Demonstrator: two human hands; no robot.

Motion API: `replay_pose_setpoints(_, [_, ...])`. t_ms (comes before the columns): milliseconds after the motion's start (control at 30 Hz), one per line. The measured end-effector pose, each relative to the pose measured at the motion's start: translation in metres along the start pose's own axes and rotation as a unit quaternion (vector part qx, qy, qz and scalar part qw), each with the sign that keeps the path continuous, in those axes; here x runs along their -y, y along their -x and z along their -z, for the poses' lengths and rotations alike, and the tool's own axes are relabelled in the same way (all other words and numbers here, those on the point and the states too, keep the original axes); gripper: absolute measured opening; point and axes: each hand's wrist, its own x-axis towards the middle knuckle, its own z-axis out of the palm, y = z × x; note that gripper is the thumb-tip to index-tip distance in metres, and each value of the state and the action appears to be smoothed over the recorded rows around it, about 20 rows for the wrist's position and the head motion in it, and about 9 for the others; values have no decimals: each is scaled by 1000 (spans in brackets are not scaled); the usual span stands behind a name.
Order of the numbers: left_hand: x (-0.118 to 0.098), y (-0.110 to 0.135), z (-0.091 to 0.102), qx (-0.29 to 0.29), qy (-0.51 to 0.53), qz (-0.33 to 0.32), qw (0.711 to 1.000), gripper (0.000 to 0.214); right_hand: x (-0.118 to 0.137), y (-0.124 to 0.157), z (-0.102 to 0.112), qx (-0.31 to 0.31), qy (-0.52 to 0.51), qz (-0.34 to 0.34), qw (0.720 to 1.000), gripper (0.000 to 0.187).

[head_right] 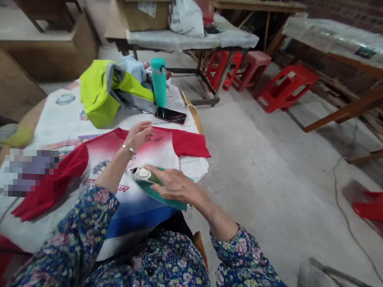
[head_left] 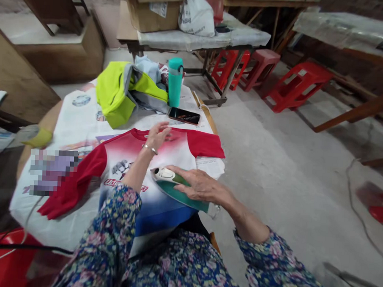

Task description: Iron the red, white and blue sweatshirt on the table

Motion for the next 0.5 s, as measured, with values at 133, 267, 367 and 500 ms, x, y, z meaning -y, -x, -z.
replay_pose_setpoints(133, [28,82,52,-234,316,87,915,28,-7,-3,3,1,6,-10,1000,71])
replay_pose_setpoints(267, [50,152,93,-331,457,155,811,28,-11,-15,0,-42,-11,5,999,70])
replay_pose_setpoints(367, [56,180,122,-350,516,179,761,34,-7,-30,-7,-85,-52,16,995,68])
replay_pose_setpoints(500, [66,193,159,-372,559,208,711,47,0,-46,-18,-180,-60,-28,981,63])
